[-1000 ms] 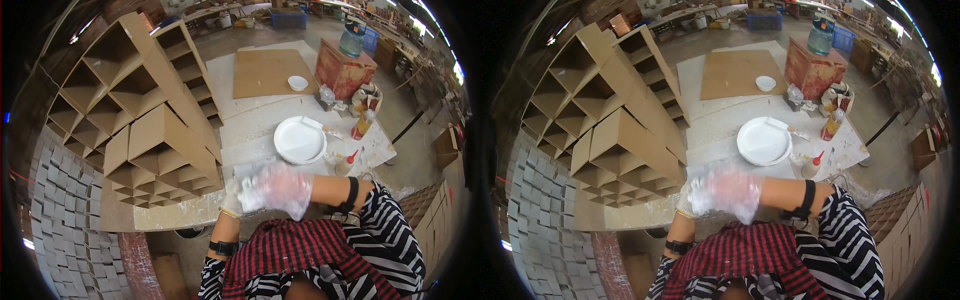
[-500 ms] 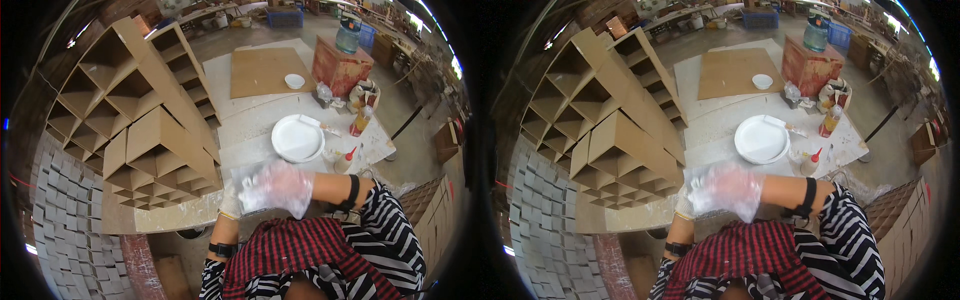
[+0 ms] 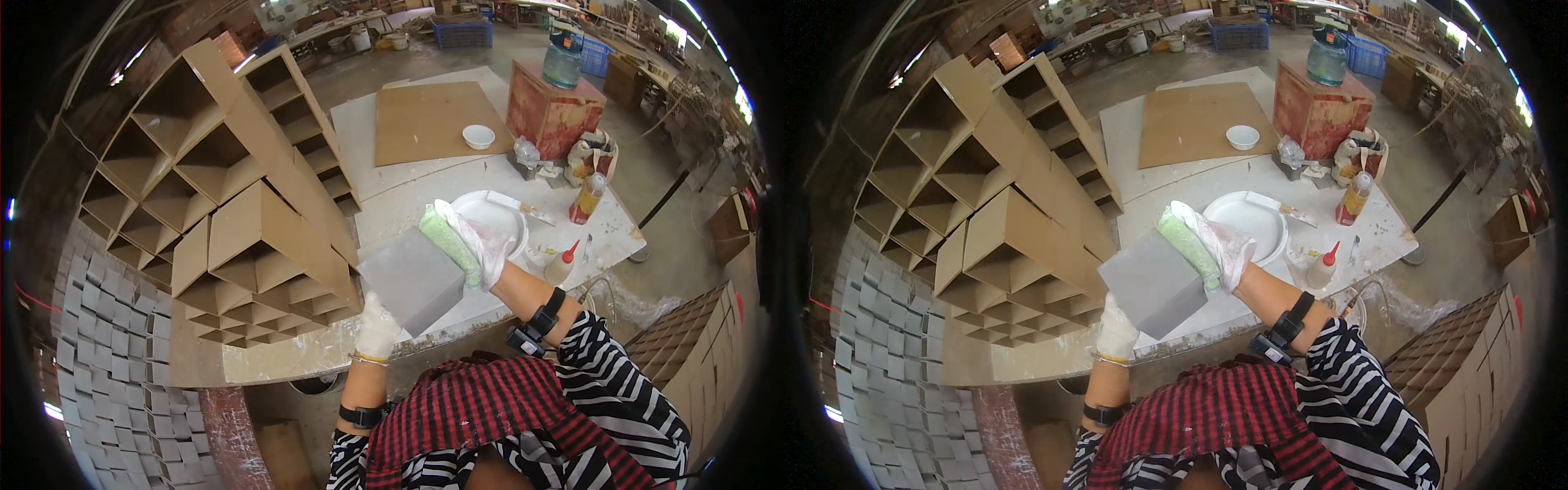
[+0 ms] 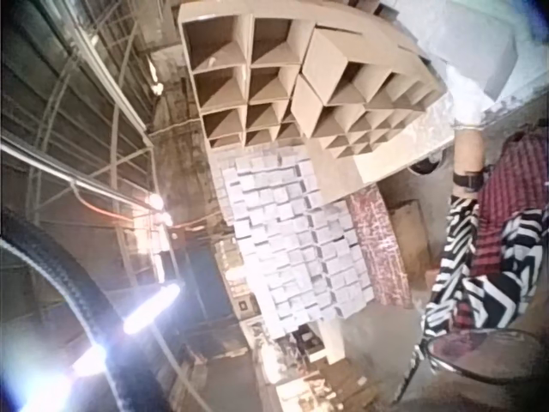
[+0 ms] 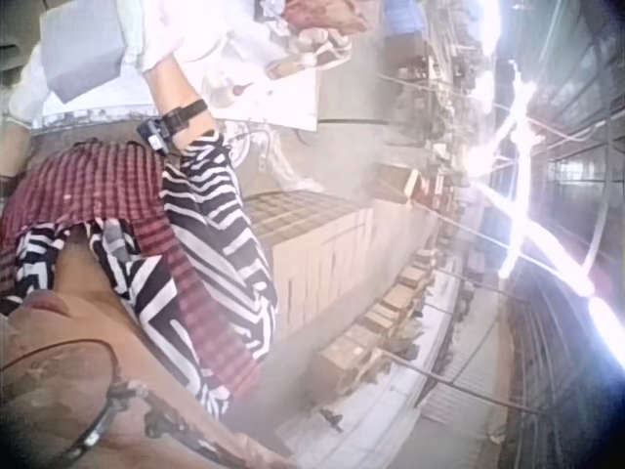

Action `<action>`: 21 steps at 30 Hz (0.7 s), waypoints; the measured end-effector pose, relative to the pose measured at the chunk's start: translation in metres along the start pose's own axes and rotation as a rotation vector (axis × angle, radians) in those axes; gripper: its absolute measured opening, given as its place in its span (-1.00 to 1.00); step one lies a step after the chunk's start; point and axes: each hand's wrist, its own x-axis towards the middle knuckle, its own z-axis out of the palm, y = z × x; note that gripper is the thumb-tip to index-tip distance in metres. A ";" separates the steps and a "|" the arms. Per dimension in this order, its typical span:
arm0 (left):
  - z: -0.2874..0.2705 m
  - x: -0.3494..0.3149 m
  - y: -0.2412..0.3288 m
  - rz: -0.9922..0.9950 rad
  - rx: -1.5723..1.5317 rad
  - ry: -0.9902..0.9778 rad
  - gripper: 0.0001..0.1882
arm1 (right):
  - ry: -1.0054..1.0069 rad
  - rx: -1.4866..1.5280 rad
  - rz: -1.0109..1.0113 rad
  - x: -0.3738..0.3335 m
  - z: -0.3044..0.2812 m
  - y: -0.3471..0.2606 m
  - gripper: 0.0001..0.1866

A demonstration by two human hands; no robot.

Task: The recorder is seen wiping white paint or residue off wooden storage boxes using a cloth and then stacking them.

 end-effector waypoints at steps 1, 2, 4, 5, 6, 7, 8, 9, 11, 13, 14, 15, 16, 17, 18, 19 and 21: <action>0.000 0.001 -0.005 -0.002 0.001 0.004 -0.60 | 0.012 0.036 -0.022 -0.003 0.011 -0.001 -0.61; 0.002 0.003 -0.008 -0.014 -0.003 0.043 -0.64 | 0.025 0.072 -0.045 -0.005 0.017 0.000 -0.60; 0.007 0.006 -0.006 -0.021 -0.011 0.079 -0.66 | 0.041 0.053 -0.031 -0.005 0.010 0.005 -0.60; 0.010 0.006 0.002 -0.107 -0.400 0.075 -0.63 | 0.058 0.035 -0.020 -0.006 0.008 0.006 -0.60; 0.012 0.006 0.007 -0.191 -0.790 0.069 -0.59 | 0.054 0.032 -0.020 -0.007 0.007 0.004 -0.60; 0.009 0.006 0.003 -0.186 -0.794 0.076 -0.59 | 0.026 0.115 -0.006 -0.011 0.011 0.003 -0.60; 0.006 0.007 -0.003 -0.148 -0.827 0.034 -0.56 | -0.002 0.197 0.007 -0.014 0.014 0.002 -0.61; 0.003 0.007 -0.006 -0.109 -0.859 -0.009 -0.53 | -0.008 0.192 0.013 -0.015 0.014 0.003 -0.61; 0.012 0.010 0.002 -0.172 -0.910 0.043 -0.56 | -0.055 0.076 -0.003 -0.013 0.002 -0.002 -0.63; 0.011 0.008 0.003 -0.224 -0.955 0.126 -0.59 | -0.084 -0.353 -0.206 -0.004 -0.019 -0.002 -0.65; 0.009 0.008 0.001 -0.253 -0.964 0.101 -0.60 | -0.100 -0.778 -0.418 -0.002 -0.013 -0.009 -0.67; 0.008 0.007 0.000 -0.284 -0.971 0.075 -0.60 | -0.106 -0.781 -0.418 -0.004 -0.006 -0.018 -0.67; 0.004 0.005 0.000 -0.274 -0.975 0.098 -0.60 | -0.246 -1.309 -0.729 -0.010 0.025 -0.035 -0.65; 0.002 0.002 0.004 -0.293 -0.877 0.095 -0.60 | -0.387 -1.826 -1.057 -0.018 0.052 -0.047 -0.62; 0.005 0.004 0.003 -0.328 -0.779 0.065 -0.61 | -0.377 -1.834 -1.048 -0.025 0.065 -0.051 -0.62; 0.004 0.006 -0.003 -0.332 -0.776 0.049 -0.61 | -0.634 -1.840 -0.908 -0.034 0.079 -0.056 -0.59; -0.005 0.015 -0.038 -0.248 -0.418 -0.091 -0.56 | -0.954 -1.777 -0.576 -0.047 0.107 -0.065 -0.52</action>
